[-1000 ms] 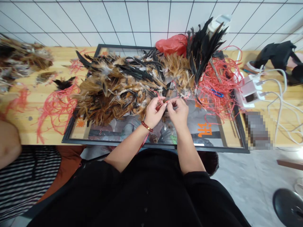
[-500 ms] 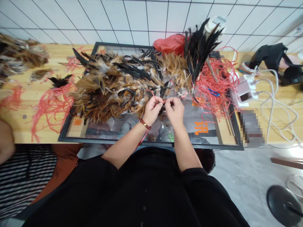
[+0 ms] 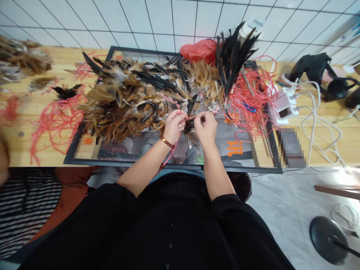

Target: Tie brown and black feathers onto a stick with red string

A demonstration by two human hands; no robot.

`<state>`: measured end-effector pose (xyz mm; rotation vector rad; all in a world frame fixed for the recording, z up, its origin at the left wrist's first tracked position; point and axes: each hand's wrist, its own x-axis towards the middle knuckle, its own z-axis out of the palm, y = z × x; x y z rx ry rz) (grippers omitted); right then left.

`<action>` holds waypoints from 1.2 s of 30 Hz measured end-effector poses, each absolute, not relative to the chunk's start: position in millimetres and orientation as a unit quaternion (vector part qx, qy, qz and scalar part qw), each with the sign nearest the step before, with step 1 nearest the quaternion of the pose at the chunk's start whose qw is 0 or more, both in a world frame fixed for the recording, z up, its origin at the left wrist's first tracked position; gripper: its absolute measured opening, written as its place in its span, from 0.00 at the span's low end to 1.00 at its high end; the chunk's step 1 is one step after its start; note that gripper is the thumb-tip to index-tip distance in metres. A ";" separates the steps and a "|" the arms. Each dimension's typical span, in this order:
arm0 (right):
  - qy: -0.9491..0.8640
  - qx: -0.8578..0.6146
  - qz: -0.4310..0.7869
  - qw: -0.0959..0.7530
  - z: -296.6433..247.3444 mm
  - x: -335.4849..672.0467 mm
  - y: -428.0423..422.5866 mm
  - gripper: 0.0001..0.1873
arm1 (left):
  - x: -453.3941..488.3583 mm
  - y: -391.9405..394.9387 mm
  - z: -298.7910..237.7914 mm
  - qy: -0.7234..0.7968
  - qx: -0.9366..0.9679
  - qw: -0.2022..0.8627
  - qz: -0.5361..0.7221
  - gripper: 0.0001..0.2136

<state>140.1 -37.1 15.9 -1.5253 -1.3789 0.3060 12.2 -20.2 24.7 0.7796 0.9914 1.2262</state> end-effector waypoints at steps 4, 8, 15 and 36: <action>-0.558 -0.624 0.135 0.530 15.0 140.7 -37.1 0.06 | 6.6 -14.9 31.2 0.397 0.260 0.686 0.551 0.11; -0.538 -0.592 0.199 0.566 14.4 138.5 -36.1 0.11 | 6.4 -15.8 36.6 0.384 0.260 0.695 0.550 0.20; -0.509 -0.572 0.248 0.594 25.3 131.8 -45.3 0.22 | 6.6 -19.5 45.9 0.350 0.283 0.697 0.557 0.30; -0.582 -0.461 0.522 0.419 23.7 147.1 -137.3 0.18 | -39.1 2.9 105.6 0.342 0.269 0.642 0.631 0.22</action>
